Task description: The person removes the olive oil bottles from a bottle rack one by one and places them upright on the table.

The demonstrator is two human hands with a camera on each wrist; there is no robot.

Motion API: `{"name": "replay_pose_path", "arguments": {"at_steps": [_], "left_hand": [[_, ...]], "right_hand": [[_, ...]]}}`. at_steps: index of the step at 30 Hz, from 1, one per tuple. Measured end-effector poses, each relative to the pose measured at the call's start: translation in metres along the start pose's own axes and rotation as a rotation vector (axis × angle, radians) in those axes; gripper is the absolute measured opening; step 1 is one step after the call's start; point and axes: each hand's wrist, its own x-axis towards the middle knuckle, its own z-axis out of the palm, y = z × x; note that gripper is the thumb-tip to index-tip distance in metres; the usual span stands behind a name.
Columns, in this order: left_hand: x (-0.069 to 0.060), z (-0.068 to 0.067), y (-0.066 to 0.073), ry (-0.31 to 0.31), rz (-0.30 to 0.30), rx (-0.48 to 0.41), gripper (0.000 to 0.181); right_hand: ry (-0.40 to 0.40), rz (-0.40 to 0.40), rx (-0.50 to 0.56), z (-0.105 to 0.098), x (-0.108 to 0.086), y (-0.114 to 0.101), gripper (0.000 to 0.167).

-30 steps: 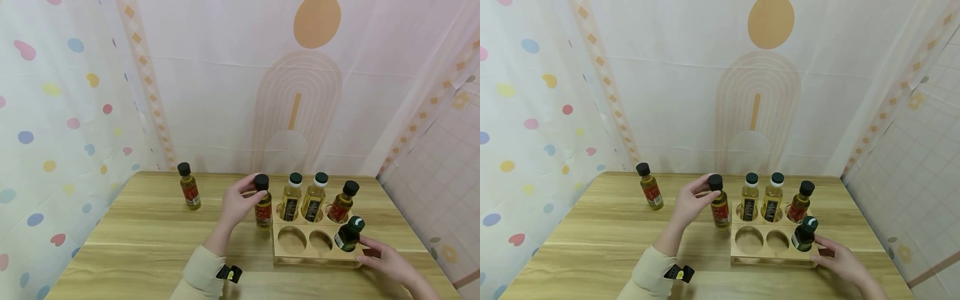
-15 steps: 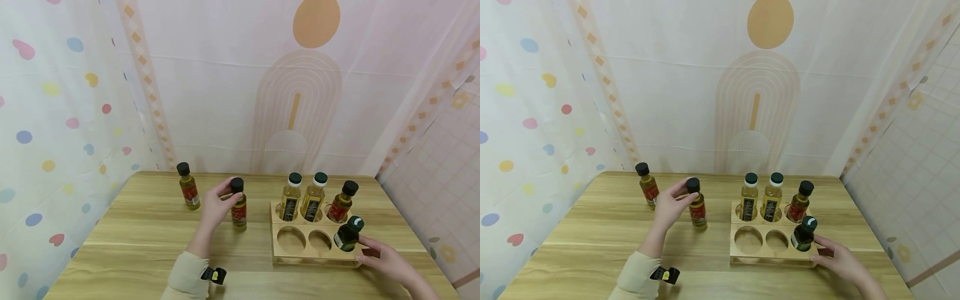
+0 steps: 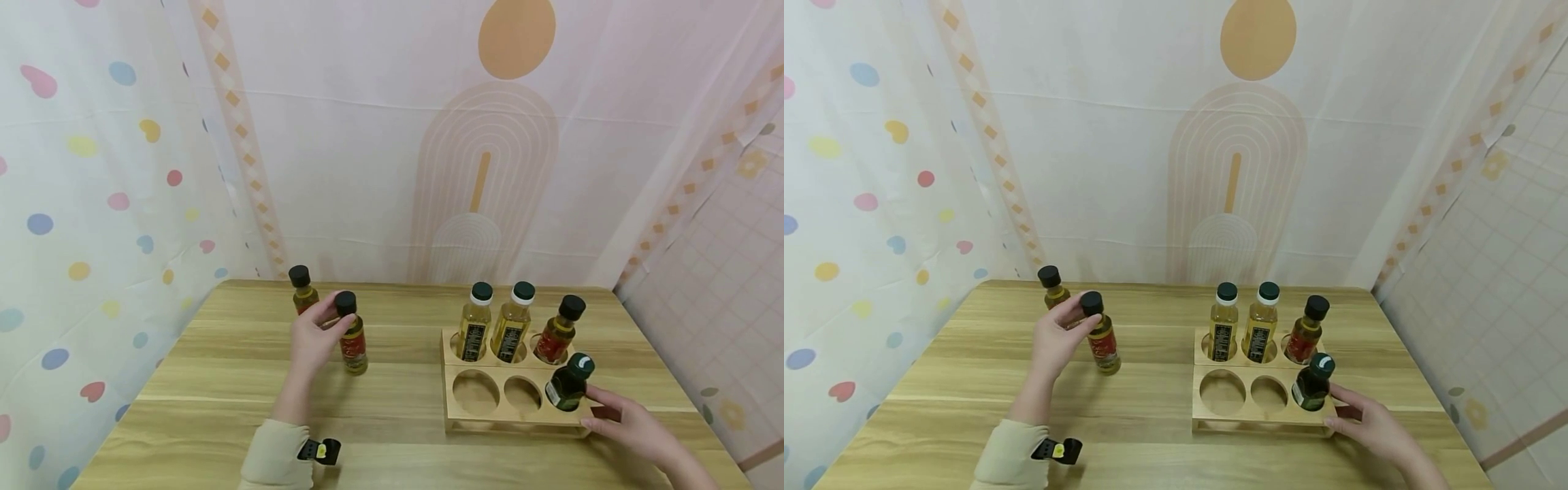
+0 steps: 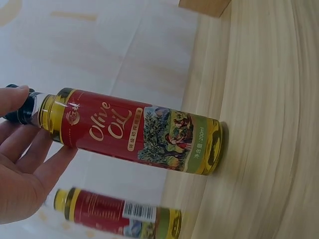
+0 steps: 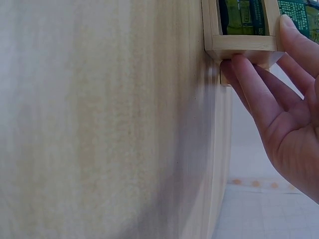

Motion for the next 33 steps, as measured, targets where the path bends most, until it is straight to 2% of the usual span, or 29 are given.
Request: {"name": "replay_pose_path", "arguments": {"at_steps": [7,13,26,33], "left_hand": [[0.002,-0.021,-0.004,0.035,-0.057,0.041,0.044],[0.006,-0.036,-0.008,0.078,-0.055,0.090,0.044],[0.011,-0.063,-0.011,0.144,-0.097,0.113,0.047],[0.009,-0.072,-0.010,0.166,-0.100,0.109,0.044]], "right_hand": [[0.000,0.002,-0.006,0.000,0.000,0.000,0.057],[-0.010,0.047,-0.012,-0.002,0.000,-0.001,0.060],[-0.002,0.033,0.004,-0.001,0.001,-0.002,0.060],[-0.006,0.011,-0.002,-0.001,0.001,0.000,0.059]]}}
